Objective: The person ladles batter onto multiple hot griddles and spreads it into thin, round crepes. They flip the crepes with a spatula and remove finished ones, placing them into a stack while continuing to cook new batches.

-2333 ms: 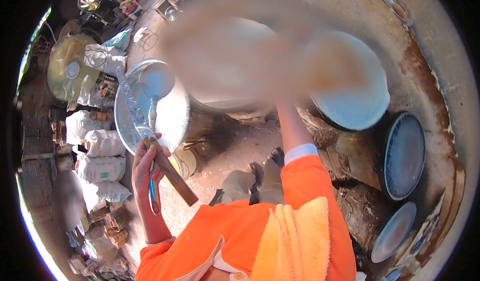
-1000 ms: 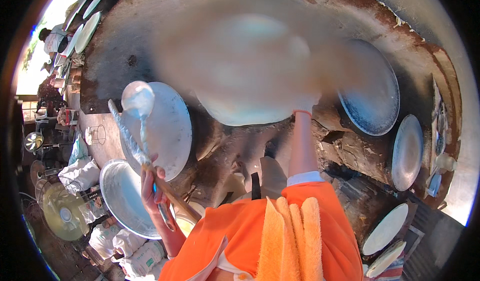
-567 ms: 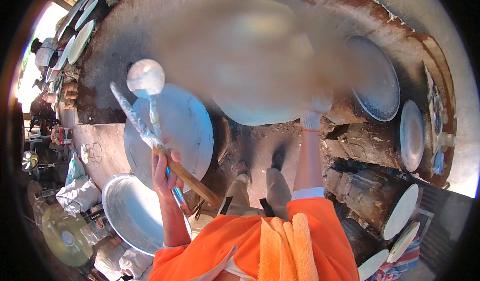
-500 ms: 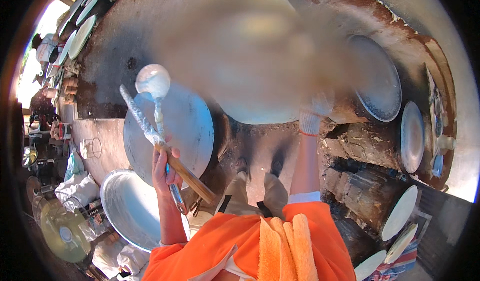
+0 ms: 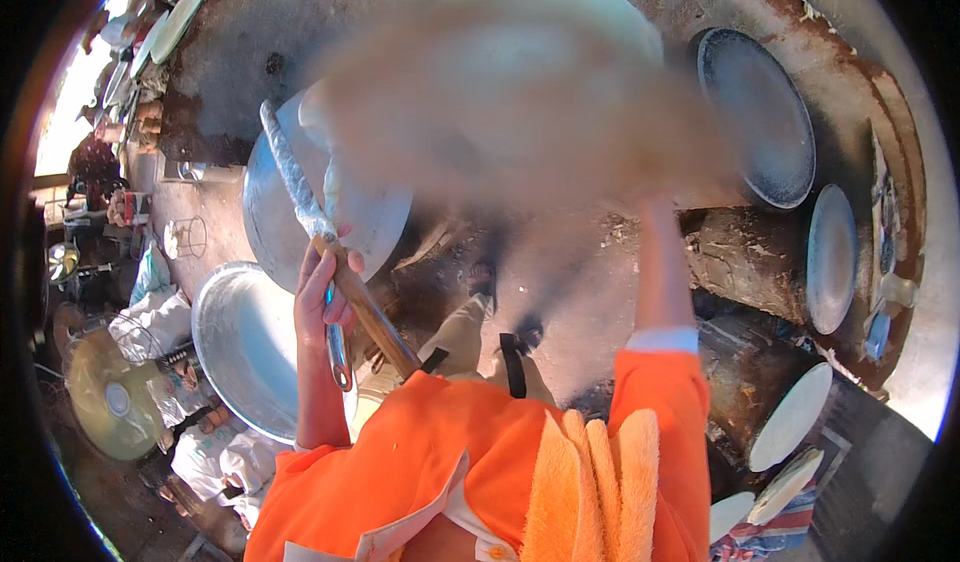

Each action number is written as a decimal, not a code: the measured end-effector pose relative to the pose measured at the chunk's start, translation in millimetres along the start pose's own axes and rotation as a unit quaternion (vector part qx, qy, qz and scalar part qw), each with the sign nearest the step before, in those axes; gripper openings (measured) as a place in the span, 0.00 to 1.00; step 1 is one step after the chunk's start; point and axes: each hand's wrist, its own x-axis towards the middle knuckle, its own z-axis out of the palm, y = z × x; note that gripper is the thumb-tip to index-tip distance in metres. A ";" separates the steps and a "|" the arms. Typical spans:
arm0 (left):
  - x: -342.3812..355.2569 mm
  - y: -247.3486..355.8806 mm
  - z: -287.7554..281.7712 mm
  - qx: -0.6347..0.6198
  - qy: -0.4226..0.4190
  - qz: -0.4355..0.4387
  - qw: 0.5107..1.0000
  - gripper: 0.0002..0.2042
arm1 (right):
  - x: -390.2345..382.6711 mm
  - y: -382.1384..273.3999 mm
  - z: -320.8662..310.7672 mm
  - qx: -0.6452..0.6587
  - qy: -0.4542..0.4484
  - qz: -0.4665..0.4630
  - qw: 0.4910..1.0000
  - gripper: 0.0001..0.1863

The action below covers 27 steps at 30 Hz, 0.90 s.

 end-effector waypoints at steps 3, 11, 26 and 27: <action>9.1 0.6 10.5 -0.001 -0.029 -0.022 0.999 0.15 | -40.1 7.7 39.1 -0.241 -0.027 -0.250 0.937 0.41; 21.7 8.1 1.2 0.004 -0.040 -0.037 0.998 0.15 | 13.4 61.4 67.4 0.331 -0.213 -0.157 0.906 0.18; 23.7 36.6 35.0 0.076 -0.070 -0.069 0.992 0.15 | -14.6 6.2 -224.5 0.094 0.319 -0.194 0.923 0.20; 33.0 37.4 38.7 0.058 -0.115 -0.063 0.990 0.16 | -31.5 26.8 -240.0 0.171 0.324 -0.147 0.919 0.20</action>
